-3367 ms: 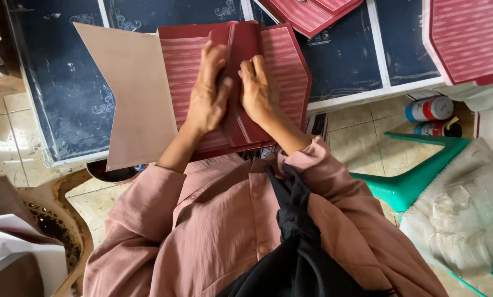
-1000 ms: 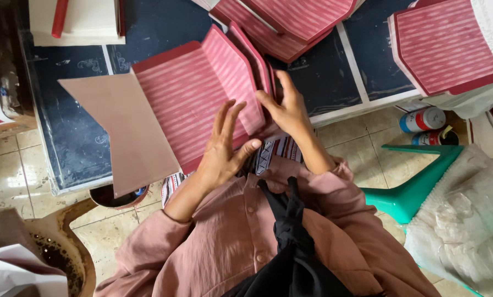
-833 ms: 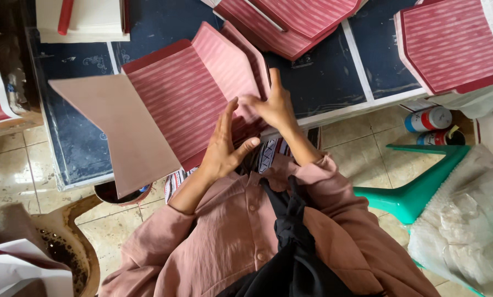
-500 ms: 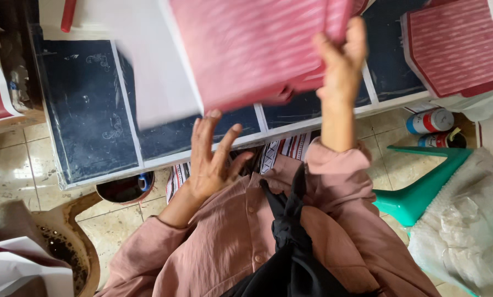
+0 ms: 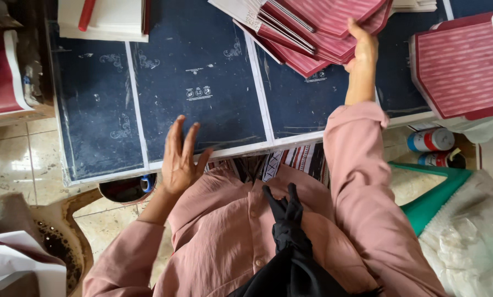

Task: The person inserts a white paper sheet into a red striped cover, folds the cover over the sheet, and presses the edges to secure it. They repeat this process for multiple covers, stacking the finished items on the table.

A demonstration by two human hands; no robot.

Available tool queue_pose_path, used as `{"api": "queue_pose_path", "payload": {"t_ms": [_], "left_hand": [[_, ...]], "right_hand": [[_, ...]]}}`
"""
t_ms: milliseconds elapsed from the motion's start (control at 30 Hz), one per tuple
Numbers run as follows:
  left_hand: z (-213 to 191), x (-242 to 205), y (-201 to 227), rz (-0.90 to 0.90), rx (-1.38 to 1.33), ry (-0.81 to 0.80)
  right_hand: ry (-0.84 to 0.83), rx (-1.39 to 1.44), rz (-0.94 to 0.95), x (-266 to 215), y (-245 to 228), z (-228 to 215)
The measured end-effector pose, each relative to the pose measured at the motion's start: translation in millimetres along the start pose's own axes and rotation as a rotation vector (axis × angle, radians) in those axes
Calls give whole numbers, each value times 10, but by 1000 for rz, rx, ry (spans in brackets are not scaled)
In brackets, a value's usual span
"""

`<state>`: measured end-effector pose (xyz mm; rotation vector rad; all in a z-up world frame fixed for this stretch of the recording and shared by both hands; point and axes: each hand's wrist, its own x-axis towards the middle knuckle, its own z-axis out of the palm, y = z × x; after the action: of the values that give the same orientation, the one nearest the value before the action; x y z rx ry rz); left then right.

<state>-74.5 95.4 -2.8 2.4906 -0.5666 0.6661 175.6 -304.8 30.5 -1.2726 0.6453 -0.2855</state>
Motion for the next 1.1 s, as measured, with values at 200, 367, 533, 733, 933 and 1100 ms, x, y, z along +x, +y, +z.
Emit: {"api": "queue_pose_path", "payload": {"t_ms": [200, 367, 533, 733, 933, 1100], "left_hand": [[11, 91, -21, -192, -206, 36], [-89, 320, -271, -311, -365, 182], [0, 587, -697, -768, -1268, -151], [68, 631, 223, -1055, -1385, -607], [-134, 711, 247, -817, -1152, -345], [-963, 1078, 377, -375, -1098, -57]], "right_hand": [[71, 41, -57, -14, 460, -1], [67, 130, -199, -1258, 684, -679], [-86, -198, 118, -2434, 428, -1897], [-144, -120, 253, -2718, 424, -2271], [-261, -369, -294, -2648, 166, -1996], [-406, -211, -687, -2178, -37, -1571]]}}
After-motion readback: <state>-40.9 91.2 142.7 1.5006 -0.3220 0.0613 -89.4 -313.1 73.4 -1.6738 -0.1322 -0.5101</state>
